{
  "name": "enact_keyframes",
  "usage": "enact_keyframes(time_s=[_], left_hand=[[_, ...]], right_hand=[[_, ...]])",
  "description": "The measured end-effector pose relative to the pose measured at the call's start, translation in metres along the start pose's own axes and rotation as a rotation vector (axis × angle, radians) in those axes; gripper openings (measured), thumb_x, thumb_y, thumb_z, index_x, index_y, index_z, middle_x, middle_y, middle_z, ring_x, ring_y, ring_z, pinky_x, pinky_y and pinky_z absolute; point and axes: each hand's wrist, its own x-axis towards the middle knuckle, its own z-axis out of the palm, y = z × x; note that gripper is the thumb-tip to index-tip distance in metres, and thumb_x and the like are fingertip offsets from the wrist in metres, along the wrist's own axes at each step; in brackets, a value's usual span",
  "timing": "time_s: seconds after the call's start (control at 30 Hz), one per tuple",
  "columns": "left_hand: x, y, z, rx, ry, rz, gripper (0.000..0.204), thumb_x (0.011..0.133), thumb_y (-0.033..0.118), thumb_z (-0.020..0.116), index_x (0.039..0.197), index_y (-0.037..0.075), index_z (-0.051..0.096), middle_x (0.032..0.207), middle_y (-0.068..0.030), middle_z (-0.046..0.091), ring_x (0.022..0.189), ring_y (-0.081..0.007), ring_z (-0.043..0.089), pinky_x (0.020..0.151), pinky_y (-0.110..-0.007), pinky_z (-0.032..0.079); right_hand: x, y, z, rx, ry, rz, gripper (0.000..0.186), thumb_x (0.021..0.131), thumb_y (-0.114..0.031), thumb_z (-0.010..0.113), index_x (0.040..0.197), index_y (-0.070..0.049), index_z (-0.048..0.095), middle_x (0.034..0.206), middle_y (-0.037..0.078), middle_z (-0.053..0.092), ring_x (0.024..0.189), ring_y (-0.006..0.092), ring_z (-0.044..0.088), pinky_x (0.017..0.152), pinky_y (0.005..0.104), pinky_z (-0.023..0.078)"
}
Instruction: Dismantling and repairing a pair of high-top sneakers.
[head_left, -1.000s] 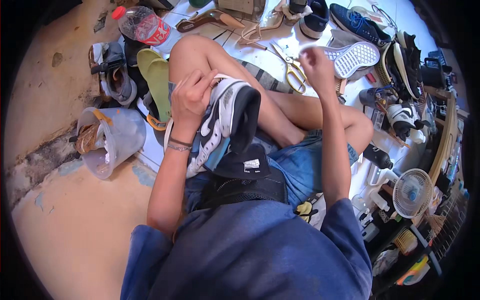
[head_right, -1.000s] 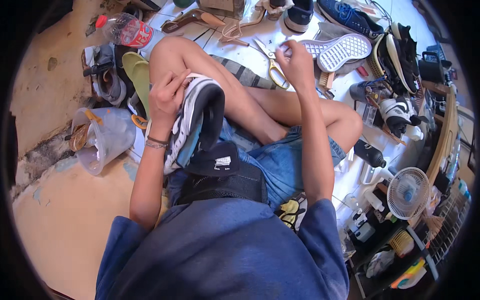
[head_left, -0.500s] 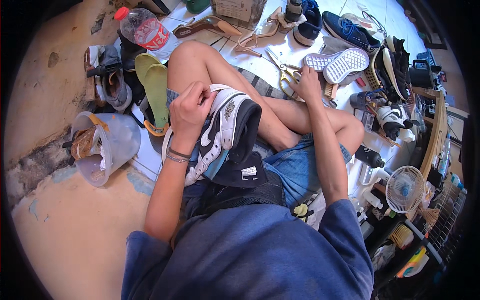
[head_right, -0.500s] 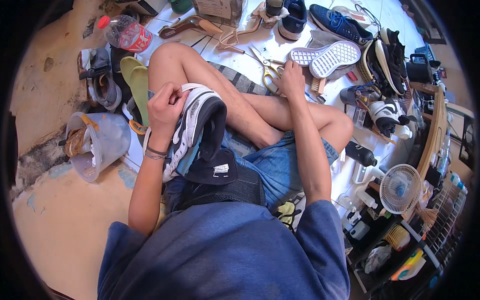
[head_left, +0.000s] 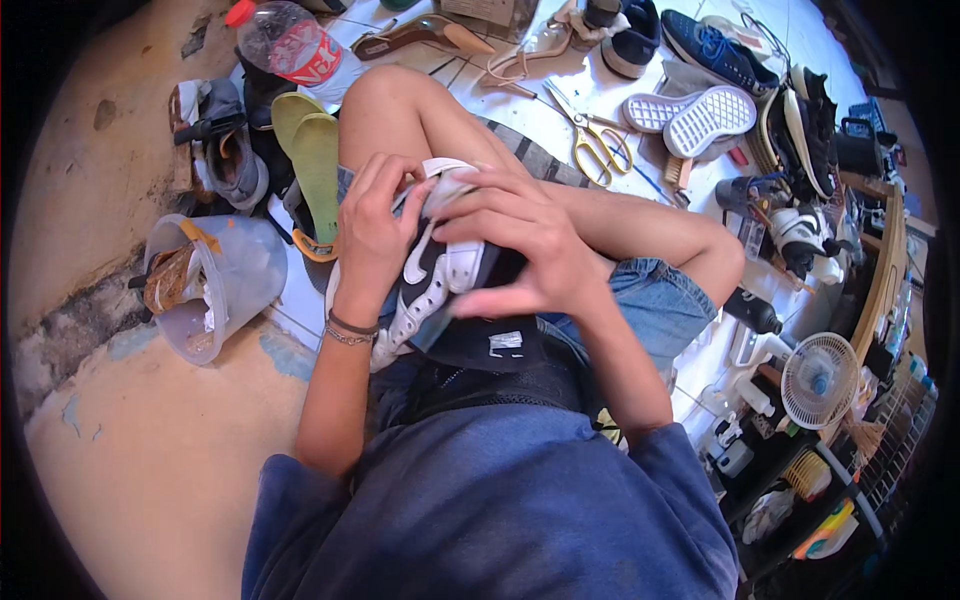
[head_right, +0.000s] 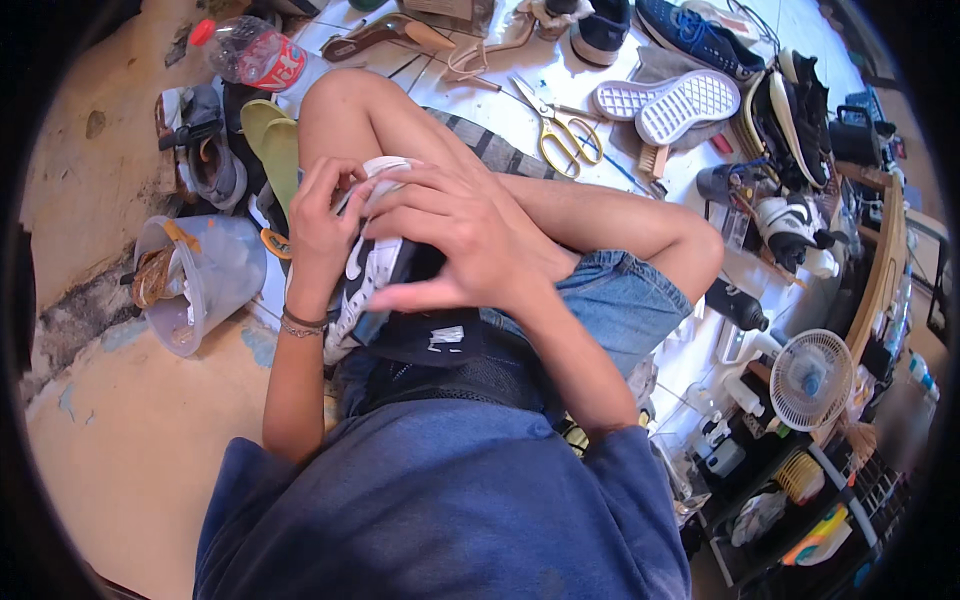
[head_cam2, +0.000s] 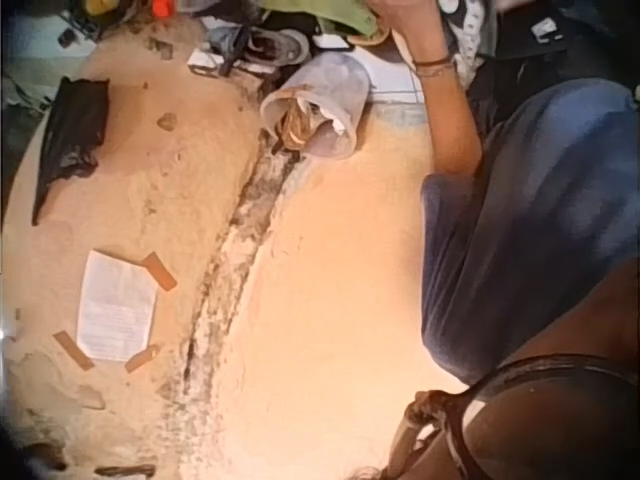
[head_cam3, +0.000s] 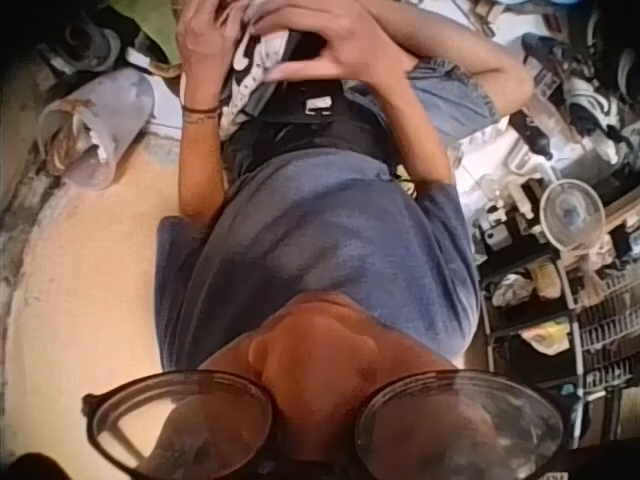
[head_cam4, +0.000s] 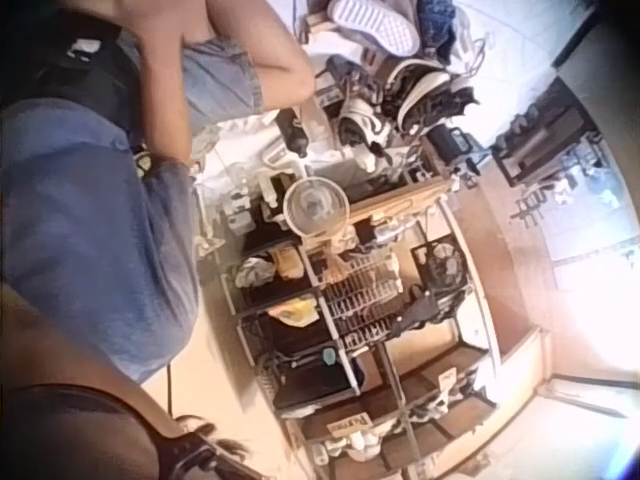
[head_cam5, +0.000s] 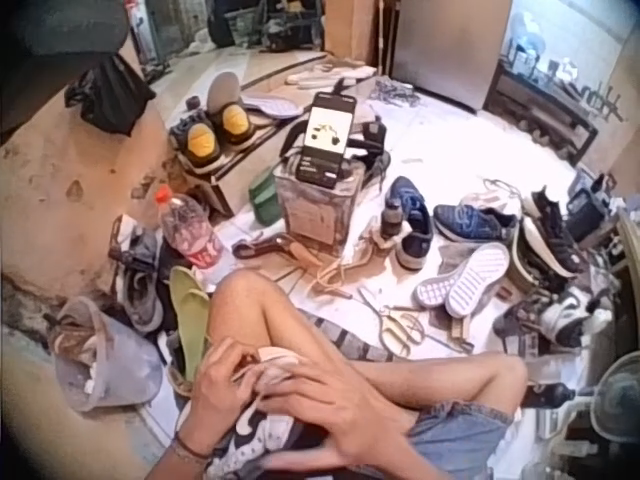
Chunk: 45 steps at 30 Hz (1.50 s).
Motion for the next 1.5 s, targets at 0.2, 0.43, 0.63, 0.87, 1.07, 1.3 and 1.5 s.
enact_keyframes(time_s=[0.2, 0.43, 0.63, 0.87, 1.07, 1.3, 1.5], left_hand=[[0.009, -0.010, 0.009, -0.013, 0.035, 0.009, 0.013, 0.083, 0.003, 0.074, 0.092, 0.000, 0.065, 0.084, -0.0124, 0.063, 0.072, -0.0276, 0.062, 0.066, -0.037, 0.049], [-0.004, 0.009, 0.003, 0.105, 0.087, -0.179, 0.008, 0.084, 0.005, 0.074, 0.090, 0.005, 0.069, 0.072, -0.0100, 0.064, 0.063, -0.0234, 0.062, 0.058, -0.034, 0.047], [-0.010, 0.031, -0.011, 0.229, -0.102, -0.211, 0.017, 0.087, 0.015, 0.072, 0.102, 0.006, 0.072, 0.083, -0.0128, 0.070, 0.076, -0.0259, 0.066, 0.070, -0.039, 0.051], [-0.049, 0.042, 0.002, 0.307, -0.277, -0.081, 0.083, 0.081, 0.024, 0.064, 0.152, -0.003, 0.033, 0.147, -0.0215, 0.043, 0.133, -0.0410, 0.041, 0.114, -0.052, 0.029], [-0.038, 0.036, 0.001, 0.269, -0.293, -0.073, 0.078, 0.078, 0.024, 0.066, 0.148, 0.001, 0.040, 0.141, -0.0184, 0.050, 0.129, -0.0387, 0.044, 0.111, -0.050, 0.031], [-0.026, 0.022, 0.001, 0.162, -0.255, -0.156, 0.055, 0.081, 0.016, 0.060, 0.134, 0.006, 0.051, 0.123, -0.0119, 0.060, 0.115, -0.0311, 0.051, 0.103, -0.044, 0.035], [-0.014, 0.019, 0.010, 0.274, -0.210, -0.180, 0.041, 0.093, 0.032, 0.065, 0.125, 0.008, 0.054, 0.113, -0.0069, 0.062, 0.109, -0.0276, 0.053, 0.094, -0.043, 0.037]], right_hand=[[-0.040, 0.021, 0.021, -0.070, 0.029, -0.016, 0.022, 0.056, -0.024, 0.077, 0.063, -0.011, 0.061, 0.075, -0.002, 0.068, 0.087, 0.0210, 0.067, 0.099, 0.0441, 0.050], [-0.036, 0.025, 0.026, -0.083, 0.068, -0.051, 0.021, 0.054, -0.021, 0.073, 0.059, -0.010, 0.056, 0.070, 0.000, 0.065, 0.081, 0.0216, 0.064, 0.093, 0.0432, 0.051], [-0.033, 0.025, 0.030, -0.095, 0.162, -0.106, 0.024, 0.059, -0.024, 0.075, 0.063, -0.008, 0.058, 0.072, 0.003, 0.056, 0.080, 0.0240, 0.059, 0.092, 0.0400, 0.048], [-0.038, 0.025, 0.029, -0.075, 0.175, -0.132, 0.024, 0.056, -0.023, 0.073, 0.070, -0.006, 0.061, 0.078, 0.006, 0.060, 0.081, 0.0263, 0.060, 0.095, 0.0450, 0.050], [-0.042, 0.026, 0.025, -0.053, 0.149, -0.121, 0.022, 0.058, -0.019, 0.073, 0.070, -0.005, 0.061, 0.081, 0.007, 0.061, 0.085, 0.0269, 0.060, 0.095, 0.0451, 0.050], [-0.053, 0.031, 0.027, -0.033, 0.103, -0.129, 0.013, 0.061, -0.010, 0.073, 0.069, -0.004, 0.064, 0.079, 0.007, 0.063, 0.082, 0.0253, 0.061, 0.095, 0.0422, 0.051], [-0.057, 0.036, 0.025, -0.069, 0.011, -0.162, 0.012, 0.061, -0.008, 0.074, 0.068, -0.004, 0.066, 0.078, 0.006, 0.063, 0.080, 0.0239, 0.061, 0.093, 0.0410, 0.050]])
